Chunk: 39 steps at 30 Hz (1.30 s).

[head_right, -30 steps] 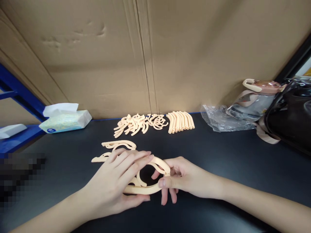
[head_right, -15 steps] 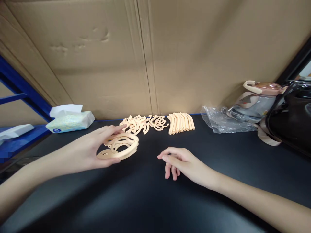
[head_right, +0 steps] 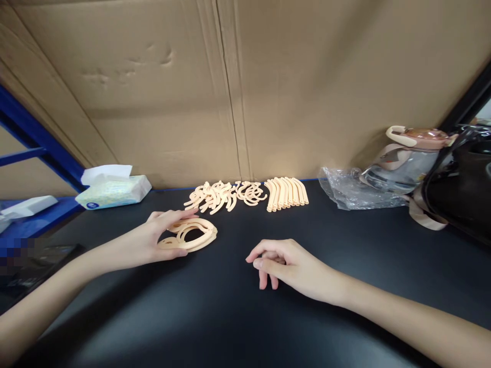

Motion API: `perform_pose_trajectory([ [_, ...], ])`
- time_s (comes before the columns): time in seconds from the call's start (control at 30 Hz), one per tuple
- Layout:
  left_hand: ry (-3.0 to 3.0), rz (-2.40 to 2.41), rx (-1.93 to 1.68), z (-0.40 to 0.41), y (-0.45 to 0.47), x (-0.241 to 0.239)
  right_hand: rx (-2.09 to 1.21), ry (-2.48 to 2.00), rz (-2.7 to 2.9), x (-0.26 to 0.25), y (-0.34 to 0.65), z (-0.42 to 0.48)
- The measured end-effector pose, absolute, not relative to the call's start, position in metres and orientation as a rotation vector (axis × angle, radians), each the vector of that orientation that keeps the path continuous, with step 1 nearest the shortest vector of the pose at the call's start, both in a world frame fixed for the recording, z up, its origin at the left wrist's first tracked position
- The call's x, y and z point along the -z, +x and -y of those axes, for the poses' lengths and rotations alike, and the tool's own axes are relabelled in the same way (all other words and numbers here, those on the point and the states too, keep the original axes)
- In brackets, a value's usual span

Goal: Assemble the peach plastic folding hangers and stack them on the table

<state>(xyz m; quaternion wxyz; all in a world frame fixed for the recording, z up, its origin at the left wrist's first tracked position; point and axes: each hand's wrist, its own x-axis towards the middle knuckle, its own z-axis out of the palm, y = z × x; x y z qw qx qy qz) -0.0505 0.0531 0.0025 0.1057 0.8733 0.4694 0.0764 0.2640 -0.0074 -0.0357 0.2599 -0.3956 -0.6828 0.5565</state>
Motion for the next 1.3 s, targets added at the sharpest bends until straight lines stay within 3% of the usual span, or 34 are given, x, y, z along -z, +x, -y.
perform_pose_trajectory([
  [1.3, 2.474, -1.505, 0.053, -0.065, -0.089, -0.010, -1.478, -1.032, 1.952, 0.034, 0.266, 0.007],
])
